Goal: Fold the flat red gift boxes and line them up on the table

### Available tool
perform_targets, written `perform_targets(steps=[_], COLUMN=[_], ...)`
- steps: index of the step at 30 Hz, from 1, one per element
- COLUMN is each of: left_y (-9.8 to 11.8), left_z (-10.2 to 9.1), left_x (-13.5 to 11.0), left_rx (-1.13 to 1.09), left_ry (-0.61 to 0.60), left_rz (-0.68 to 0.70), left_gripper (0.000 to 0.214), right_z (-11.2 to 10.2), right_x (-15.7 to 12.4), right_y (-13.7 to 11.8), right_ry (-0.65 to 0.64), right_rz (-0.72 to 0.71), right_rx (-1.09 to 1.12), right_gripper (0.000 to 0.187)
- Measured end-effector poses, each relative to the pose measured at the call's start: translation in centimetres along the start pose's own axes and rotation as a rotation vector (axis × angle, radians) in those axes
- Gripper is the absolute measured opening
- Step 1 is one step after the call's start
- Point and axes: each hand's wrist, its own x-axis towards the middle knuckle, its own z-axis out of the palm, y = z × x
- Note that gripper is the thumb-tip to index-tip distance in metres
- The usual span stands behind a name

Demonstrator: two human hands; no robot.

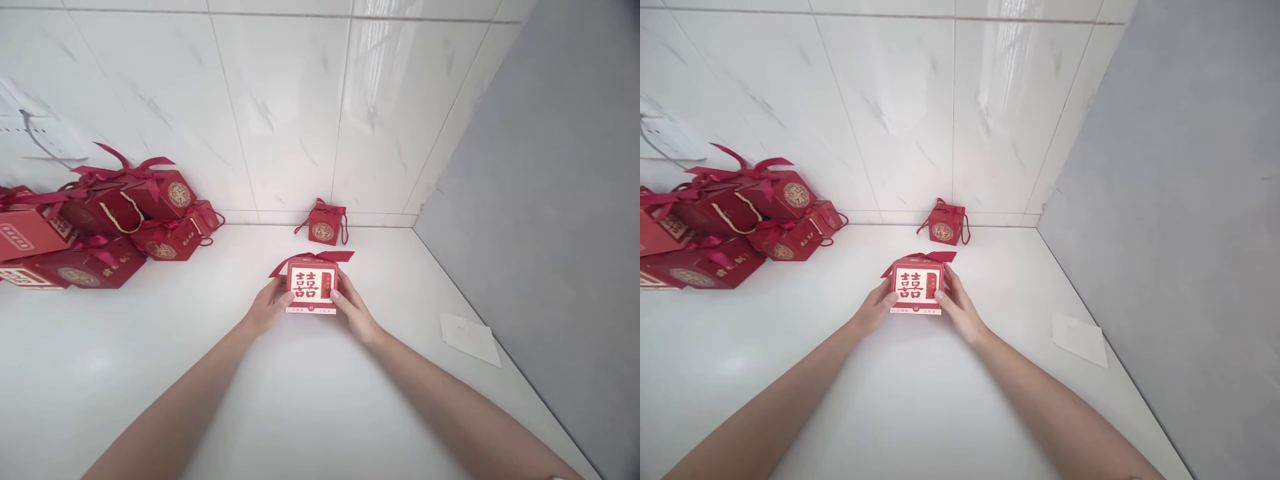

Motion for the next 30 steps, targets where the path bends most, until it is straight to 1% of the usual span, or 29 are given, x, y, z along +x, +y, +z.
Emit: perform_targets(steps=[7,15,20,22,23,25,26,27,28,29,30], left_y=[-0.1,-0.5,-0.3,-0.7,-1.0,-1.2,-0.9,-0.1,1.2,3.1,5.3], left_z=[0.0,-0.1,0.0,0.3,0.4,0.3,0.0,-0.7,-1.6,-2.8,-4.3], left_x=[-0.1,-0.2,-0.2,-0.2,0.0,0.5,0.9,1.4,1.9,2.3,2.6], left_rx=[0.002,0.044,0.037,0.022,0.012,-0.004,-0.006,0.000,0.012,0.023,0.044], left_ry=[0.007,0.005,0.000,0.008,0.031,0.144,0.233,0.344,0.462,0.590,0.731], left_rz=[0.016,0.002,0.004,0.022,0.039,0.092,0.116,0.144,0.172,0.198,0.274], left_gripper=[0.064,0.063,0.061,0.060,0.060,0.061,0.061,0.059,0.056,0.051,0.050], right_z=[-0.3,-0.4,-0.4,-0.3,-0.3,-0.3,-0.3,-0.3,-0.4,-0.4,-0.4], right_x=[0.2,0.3,0.2,0.2,0.2,0.3,0.4,0.4,0.5,0.5,0.6], right_y=[0.6,0.9,1.0,1.0,1.0,1.1,1.2,1.3,1.4,1.5,1.7], right_ry=[0.008,0.017,0.026,0.047,0.061,0.081,0.082,0.080,0.076,0.074,0.073], right_rz=[0.030,0.028,0.038,0.042,0.047,0.061,0.065,0.067,0.065,0.061,0.055], right_rx=[0.006,0.005,0.009,0.002,-0.006,-0.025,-0.032,-0.038,-0.041,-0.041,-0.038], right_gripper=[0.060,0.057,0.059,0.062,0.065,0.072,0.075,0.079,0.081,0.082,0.082])
